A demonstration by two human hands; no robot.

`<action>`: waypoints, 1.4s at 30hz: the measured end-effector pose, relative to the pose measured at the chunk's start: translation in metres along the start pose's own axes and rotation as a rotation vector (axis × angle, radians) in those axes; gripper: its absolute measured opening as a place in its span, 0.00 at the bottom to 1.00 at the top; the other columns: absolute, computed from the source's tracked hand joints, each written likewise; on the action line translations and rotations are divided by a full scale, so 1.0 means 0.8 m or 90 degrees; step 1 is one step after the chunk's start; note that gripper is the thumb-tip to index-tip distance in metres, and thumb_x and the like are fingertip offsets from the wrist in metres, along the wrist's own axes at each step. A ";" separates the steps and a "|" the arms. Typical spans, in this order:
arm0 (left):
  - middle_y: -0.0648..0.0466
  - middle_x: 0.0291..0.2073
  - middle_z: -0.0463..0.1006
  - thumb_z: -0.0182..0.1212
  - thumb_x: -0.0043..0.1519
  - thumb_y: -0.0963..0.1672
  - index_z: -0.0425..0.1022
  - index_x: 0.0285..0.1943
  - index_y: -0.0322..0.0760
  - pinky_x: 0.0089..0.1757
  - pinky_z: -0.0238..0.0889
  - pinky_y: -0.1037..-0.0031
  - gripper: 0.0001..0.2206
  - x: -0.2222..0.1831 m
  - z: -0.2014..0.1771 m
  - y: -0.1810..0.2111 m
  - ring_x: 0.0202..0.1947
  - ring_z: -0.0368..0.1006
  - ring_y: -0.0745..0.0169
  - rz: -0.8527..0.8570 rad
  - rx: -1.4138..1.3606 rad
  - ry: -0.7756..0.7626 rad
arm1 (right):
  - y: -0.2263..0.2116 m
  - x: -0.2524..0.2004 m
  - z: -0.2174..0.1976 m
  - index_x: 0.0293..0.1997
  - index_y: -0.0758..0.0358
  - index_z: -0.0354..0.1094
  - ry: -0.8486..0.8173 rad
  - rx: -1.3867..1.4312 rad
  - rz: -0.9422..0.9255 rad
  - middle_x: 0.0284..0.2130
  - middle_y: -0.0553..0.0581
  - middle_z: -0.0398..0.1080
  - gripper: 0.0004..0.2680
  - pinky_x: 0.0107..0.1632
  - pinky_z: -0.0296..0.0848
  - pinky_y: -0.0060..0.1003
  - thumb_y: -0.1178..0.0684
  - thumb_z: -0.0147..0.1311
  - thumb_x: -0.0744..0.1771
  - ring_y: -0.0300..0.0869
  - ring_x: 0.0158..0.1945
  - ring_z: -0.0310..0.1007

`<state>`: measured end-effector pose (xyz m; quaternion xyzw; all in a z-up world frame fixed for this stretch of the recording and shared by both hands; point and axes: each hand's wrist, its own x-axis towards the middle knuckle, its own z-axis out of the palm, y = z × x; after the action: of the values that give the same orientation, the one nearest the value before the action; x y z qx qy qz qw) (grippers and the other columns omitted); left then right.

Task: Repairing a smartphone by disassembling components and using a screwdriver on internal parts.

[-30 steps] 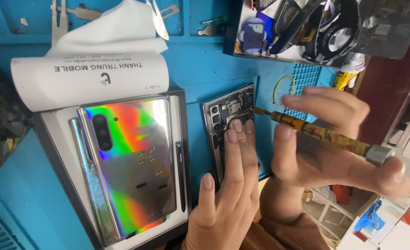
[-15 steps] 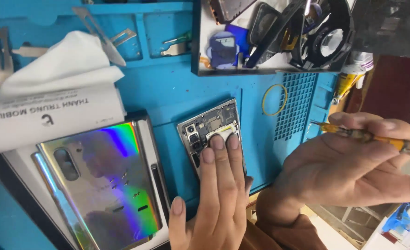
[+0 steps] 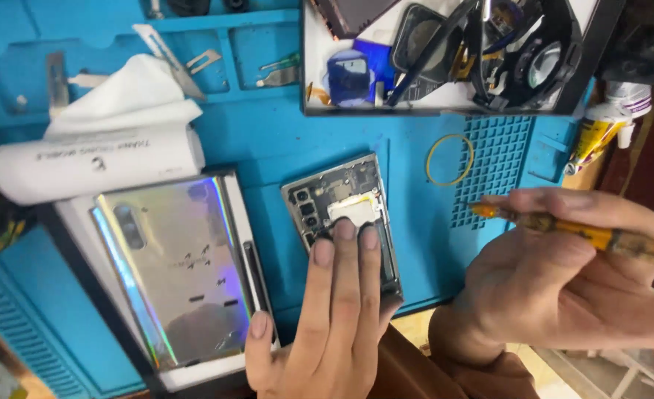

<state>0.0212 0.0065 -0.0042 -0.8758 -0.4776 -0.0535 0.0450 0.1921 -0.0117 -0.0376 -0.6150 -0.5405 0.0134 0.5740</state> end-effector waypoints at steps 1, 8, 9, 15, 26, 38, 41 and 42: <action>0.67 0.54 0.75 0.30 0.70 0.53 0.73 0.60 0.56 0.63 0.30 0.63 0.22 -0.006 -0.005 0.000 0.58 0.61 0.75 -0.006 0.013 -0.001 | -0.011 0.006 0.009 0.62 0.49 0.52 0.000 0.014 0.001 0.38 0.86 0.54 0.17 0.35 0.72 0.65 0.70 0.34 0.70 0.70 0.29 0.62; 0.64 0.60 0.70 0.40 0.70 0.50 0.67 0.60 0.52 0.59 0.39 0.65 0.14 -0.083 -0.050 -0.032 0.63 0.61 0.75 0.065 -0.155 0.025 | -0.068 -0.005 0.024 0.49 0.78 0.57 -0.114 -0.005 0.117 0.42 0.70 0.61 0.13 0.40 0.73 0.37 0.51 0.43 0.74 0.52 0.41 0.69; 0.60 0.57 0.73 0.47 0.69 0.50 0.71 0.55 0.49 0.55 0.49 0.69 0.11 -0.095 -0.051 -0.035 0.60 0.66 0.71 0.124 -0.274 0.064 | -0.078 -0.006 0.024 0.49 0.77 0.57 -0.121 0.026 0.146 0.43 0.67 0.61 0.13 0.39 0.73 0.34 0.50 0.44 0.74 0.50 0.41 0.69; 0.52 0.31 0.68 0.53 0.66 0.42 0.63 0.32 0.36 0.41 0.59 0.70 0.09 -0.150 -0.060 -0.067 0.37 0.68 0.57 0.233 -0.569 0.112 | -0.151 0.008 0.054 0.65 0.46 0.37 -0.402 0.271 0.011 0.56 0.70 0.48 0.25 0.44 0.85 0.46 0.78 0.40 0.73 0.62 0.41 0.76; 0.55 0.24 0.60 0.64 0.60 0.43 0.62 0.27 0.39 0.30 0.48 0.72 0.14 -0.196 -0.062 -0.090 0.26 0.58 0.60 0.215 -0.511 0.160 | -0.170 0.007 0.096 0.64 0.45 0.34 -0.498 0.286 0.019 0.48 0.67 0.63 0.18 0.48 0.78 0.39 0.65 0.40 0.74 0.51 0.50 0.72; 0.49 0.41 0.74 0.66 0.54 0.40 0.67 0.47 0.35 0.45 0.69 0.75 0.15 -0.151 -0.098 -0.104 0.39 0.74 0.59 -0.233 -0.917 0.280 | -0.225 -0.019 0.054 0.65 0.43 0.33 -0.242 0.567 0.346 0.44 0.68 0.67 0.23 0.42 0.84 0.46 0.68 0.43 0.71 0.53 0.45 0.75; 0.46 0.40 0.76 0.65 0.53 0.37 0.68 0.48 0.32 0.47 0.74 0.74 0.16 -0.133 -0.110 -0.097 0.39 0.78 0.57 -0.203 -1.048 0.306 | -0.247 -0.038 0.044 0.67 0.42 0.32 -0.124 0.621 0.367 0.41 0.66 0.66 0.26 0.38 0.83 0.46 0.66 0.45 0.69 0.50 0.41 0.73; 0.45 0.37 0.77 0.65 0.52 0.36 0.71 0.45 0.30 0.46 0.75 0.74 0.13 -0.128 -0.113 -0.093 0.38 0.78 0.59 -0.172 -1.064 0.322 | -0.254 -0.044 0.041 0.68 0.43 0.31 -0.077 0.624 0.369 0.40 0.65 0.66 0.27 0.37 0.82 0.45 0.65 0.46 0.68 0.49 0.39 0.72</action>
<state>-0.1015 -0.0504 0.0733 -0.5203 -0.3574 -0.5822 -0.5125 0.0243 -0.0622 0.0764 -0.3980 -0.3119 0.4547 0.7332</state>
